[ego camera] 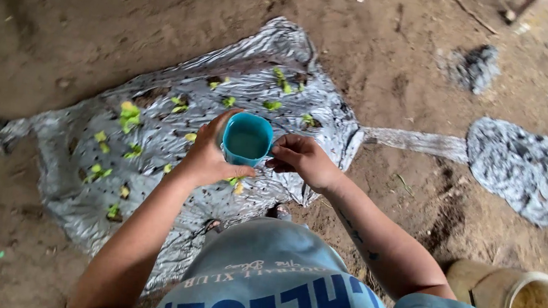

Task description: The person plants small green seedlings into holes in a black plastic sheet laid over soil. They use a blue cup to scoop soil and cover the base of each seedling, moving along the rows to complete the planting.

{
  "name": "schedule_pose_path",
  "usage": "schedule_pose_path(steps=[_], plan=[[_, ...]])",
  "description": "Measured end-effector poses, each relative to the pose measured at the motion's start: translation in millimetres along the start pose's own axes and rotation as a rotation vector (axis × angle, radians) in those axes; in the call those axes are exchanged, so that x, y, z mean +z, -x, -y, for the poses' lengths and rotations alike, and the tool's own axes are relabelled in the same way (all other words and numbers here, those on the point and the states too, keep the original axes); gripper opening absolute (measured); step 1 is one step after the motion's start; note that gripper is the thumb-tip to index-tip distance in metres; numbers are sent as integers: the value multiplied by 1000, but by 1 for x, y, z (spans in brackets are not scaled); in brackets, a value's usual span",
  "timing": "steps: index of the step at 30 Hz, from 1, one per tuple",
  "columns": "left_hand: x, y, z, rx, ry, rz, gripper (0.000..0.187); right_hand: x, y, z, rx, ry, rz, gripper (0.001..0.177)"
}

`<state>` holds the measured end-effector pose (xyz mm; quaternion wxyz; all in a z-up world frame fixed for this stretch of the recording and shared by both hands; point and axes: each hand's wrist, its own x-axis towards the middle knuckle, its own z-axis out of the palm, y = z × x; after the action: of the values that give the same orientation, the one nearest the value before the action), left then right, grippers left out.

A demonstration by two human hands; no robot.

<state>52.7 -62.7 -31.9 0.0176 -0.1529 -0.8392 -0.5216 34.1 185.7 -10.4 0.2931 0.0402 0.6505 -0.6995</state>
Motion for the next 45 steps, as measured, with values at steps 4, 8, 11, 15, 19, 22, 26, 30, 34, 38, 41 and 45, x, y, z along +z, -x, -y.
schedule_pose_path(steps=[4, 8, 11, 15, 19, 22, 26, 30, 34, 38, 41, 45], plan=[[-34, 41, 13, 21, 99, -134, 116, 44, -22, 1, 14, 71, 158, 14], [-59, 85, 18, -246, -44, -211, 112, 88, -46, 17, -12, 267, 304, 21], [-63, 117, 25, -386, -179, -276, 110, 124, -59, 32, -393, 706, 256, 24], [-51, 145, 48, -501, -245, -425, 108, 187, -58, 36, -935, 1095, 318, 13], [-42, 151, 57, -590, -247, -483, 107, 221, -60, 6, -950, 1390, 636, 12], [-41, 151, 41, -525, -256, -567, 98, 233, -61, 19, -764, 1401, 765, 14], [-50, 161, 32, -613, -224, -649, 107, 215, -76, 64, -511, 1283, 799, 23], [-77, 176, 6, -818, -210, -601, 112, 117, -107, 137, -921, 1229, 66, 44], [-95, 199, -5, -877, -179, -687, 108, 0, -147, 108, -913, 1241, -304, 25], [-108, 232, 0, -753, -342, -813, 101, -20, -101, 115, 9, 1247, -152, 67], [-112, 257, 6, -557, -454, -870, 102, -96, -103, 100, -447, 1129, -439, 34], [-113, 283, 0, -523, -416, -912, 103, -149, -126, 56, -822, 955, -809, 29]])
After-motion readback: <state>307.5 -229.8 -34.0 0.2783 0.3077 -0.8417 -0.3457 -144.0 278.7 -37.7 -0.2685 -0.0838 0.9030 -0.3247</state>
